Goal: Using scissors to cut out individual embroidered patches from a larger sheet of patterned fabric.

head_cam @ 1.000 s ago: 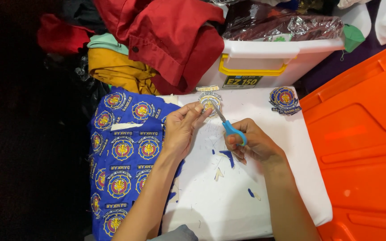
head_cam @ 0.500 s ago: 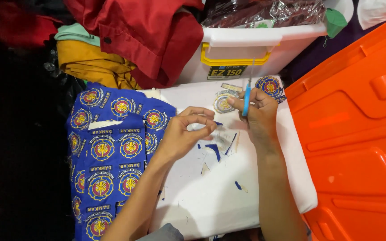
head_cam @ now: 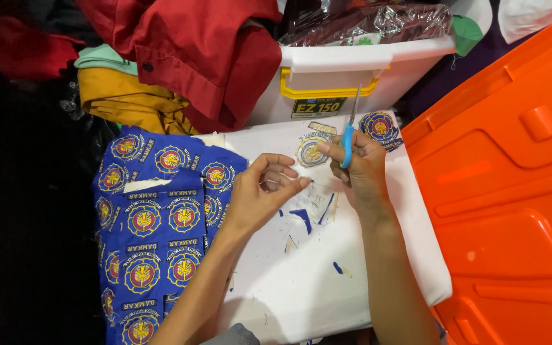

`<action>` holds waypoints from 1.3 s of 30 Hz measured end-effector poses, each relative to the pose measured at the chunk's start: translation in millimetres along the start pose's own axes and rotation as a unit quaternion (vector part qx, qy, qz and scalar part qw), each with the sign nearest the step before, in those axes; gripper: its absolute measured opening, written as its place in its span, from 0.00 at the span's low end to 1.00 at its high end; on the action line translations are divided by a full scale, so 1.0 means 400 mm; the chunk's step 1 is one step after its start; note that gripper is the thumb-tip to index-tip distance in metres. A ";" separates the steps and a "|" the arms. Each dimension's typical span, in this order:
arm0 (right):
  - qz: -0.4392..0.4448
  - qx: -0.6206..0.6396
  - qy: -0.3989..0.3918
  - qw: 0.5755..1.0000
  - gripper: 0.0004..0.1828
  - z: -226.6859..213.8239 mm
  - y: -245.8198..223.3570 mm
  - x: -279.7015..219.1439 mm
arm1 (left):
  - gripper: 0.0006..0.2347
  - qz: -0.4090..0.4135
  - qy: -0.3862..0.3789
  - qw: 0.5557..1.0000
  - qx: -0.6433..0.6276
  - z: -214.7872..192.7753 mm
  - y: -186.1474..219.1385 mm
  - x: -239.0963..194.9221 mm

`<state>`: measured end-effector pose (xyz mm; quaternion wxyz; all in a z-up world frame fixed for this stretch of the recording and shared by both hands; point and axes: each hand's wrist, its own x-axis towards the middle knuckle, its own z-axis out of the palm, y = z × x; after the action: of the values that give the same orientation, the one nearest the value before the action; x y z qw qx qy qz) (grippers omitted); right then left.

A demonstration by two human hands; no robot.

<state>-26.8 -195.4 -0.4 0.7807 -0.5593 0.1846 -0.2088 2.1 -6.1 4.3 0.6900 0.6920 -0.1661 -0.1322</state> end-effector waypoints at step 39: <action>-0.029 -0.011 -0.053 0.998 0.18 0.027 0.036 -0.018 | 0.10 0.111 0.153 0.975 -0.121 0.000 -0.044 0.017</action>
<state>-25.7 -178.7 -10.6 0.7767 -0.5833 0.1294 -0.1995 9.2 -9.1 -13.1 0.7962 0.5928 -0.1168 0.0331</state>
